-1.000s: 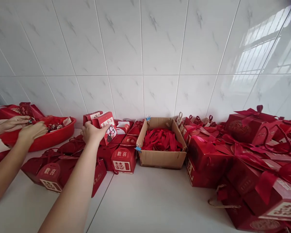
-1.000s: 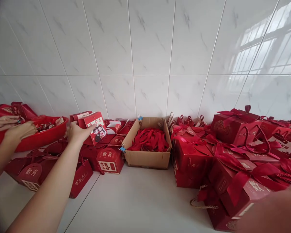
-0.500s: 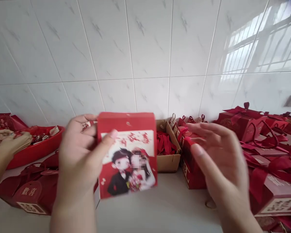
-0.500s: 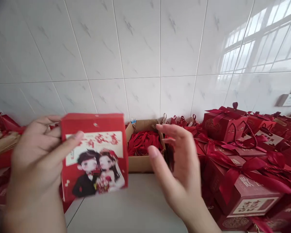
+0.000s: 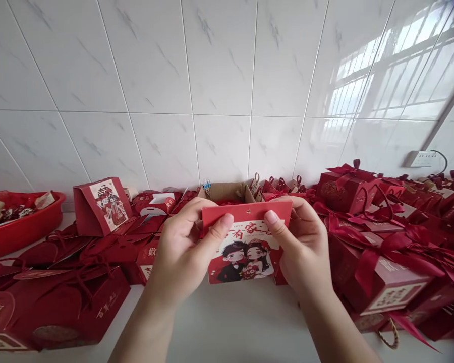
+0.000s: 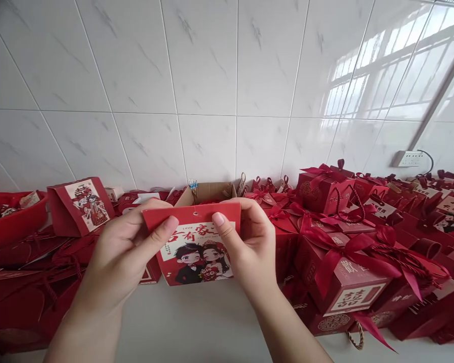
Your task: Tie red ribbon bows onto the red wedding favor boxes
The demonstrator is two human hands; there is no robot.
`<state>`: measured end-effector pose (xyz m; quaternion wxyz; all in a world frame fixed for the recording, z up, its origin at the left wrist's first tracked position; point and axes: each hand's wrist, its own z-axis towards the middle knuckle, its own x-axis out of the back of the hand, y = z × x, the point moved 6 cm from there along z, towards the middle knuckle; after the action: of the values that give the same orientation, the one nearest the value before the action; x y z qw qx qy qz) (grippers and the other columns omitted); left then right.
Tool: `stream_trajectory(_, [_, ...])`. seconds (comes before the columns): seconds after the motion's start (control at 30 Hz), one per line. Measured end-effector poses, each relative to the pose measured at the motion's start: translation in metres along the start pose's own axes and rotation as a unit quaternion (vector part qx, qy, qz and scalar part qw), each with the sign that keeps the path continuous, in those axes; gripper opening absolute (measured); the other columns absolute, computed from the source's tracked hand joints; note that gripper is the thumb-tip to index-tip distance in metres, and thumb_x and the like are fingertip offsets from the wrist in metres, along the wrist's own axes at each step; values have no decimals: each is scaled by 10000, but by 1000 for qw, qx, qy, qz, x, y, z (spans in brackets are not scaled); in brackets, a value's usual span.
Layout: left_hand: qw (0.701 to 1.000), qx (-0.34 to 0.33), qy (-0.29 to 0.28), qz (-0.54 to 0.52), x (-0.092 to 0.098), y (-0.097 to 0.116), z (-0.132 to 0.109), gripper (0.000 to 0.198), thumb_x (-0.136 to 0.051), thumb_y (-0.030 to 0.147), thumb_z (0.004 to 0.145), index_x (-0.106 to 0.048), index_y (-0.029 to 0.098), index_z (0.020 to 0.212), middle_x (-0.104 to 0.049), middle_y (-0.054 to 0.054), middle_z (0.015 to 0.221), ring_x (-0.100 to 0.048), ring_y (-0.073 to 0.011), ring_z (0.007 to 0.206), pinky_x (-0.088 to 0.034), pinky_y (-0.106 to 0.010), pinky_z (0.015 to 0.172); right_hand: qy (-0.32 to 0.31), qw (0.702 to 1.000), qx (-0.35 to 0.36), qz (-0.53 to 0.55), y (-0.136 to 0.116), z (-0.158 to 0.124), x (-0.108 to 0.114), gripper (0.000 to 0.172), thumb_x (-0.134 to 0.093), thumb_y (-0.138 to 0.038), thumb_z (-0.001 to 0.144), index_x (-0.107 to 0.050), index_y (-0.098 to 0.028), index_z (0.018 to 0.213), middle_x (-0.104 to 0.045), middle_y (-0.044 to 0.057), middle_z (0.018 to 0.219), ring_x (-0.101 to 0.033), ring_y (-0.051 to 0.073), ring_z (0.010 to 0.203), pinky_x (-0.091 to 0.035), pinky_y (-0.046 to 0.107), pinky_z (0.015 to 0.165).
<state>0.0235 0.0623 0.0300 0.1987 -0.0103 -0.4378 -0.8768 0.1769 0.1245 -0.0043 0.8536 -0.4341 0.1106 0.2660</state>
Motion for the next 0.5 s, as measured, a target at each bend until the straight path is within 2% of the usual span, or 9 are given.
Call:
stream_trajectory(0.1, [1000,7,4,-16,-2,-6,2,218,-630,369,855,-611,180,748,-539,12,694,-510,-101,626,-431,-201,550,-9,999,-30,20,3,1,1,119,-713,-239,819,-622,-211,892,-671,-7,878,-629,100,764,-531,200,688])
stream_trajectory(0.17, [999,22,20,-37,-4,-11,3,180,-650,388,838,-650,213,883,-621,-2,778,-583,-129,680,-481,-220,586,-9,997,-58,42,8,0,0,128,-706,-253,823,-600,-207,876,-668,-5,857,-628,112,745,-532,224,676])
stream_trajectory(0.23, [998,25,37,-54,-5,-14,5,230,-687,391,806,-666,242,979,-670,-19,873,-634,-160,741,-524,-248,626,-3,995,-76,60,12,-2,-1,151,-703,-266,824,-567,-208,854,-657,-14,817,-620,114,706,-524,233,652])
stream_trajectory(0.3, [996,31,41,-73,-3,-18,6,199,-708,391,784,-687,229,898,-681,-29,833,-653,-178,736,-542,-266,620,3,994,-79,69,14,-4,-4,184,-707,-271,817,-532,-214,833,-644,-28,798,-613,111,690,-515,235,655])
stream_trajectory(0.37, [994,49,29,-91,4,-23,8,188,-712,390,778,-678,205,769,-669,-29,711,-655,-183,672,-547,-272,579,-20,995,-80,59,17,-4,-8,203,-690,-313,827,-510,-220,819,-634,-36,783,-607,114,679,-510,242,658])
stream_trajectory(0.4, [993,59,26,-95,11,-26,9,184,-723,381,768,-679,203,762,-672,-30,691,-658,-186,654,-552,-276,569,-37,996,-74,41,19,-2,-11,195,-644,-358,858,-512,-221,817,-635,-30,786,-609,120,687,-510,249,665])
stream_trajectory(0.5, [994,83,19,-68,39,-37,13,223,-778,376,705,-715,193,817,-703,-49,697,-673,-216,598,-561,-309,499,-82,991,-21,-106,24,6,-12,299,-412,-433,967,-569,-206,851,-654,23,848,-626,148,794,-506,275,736])
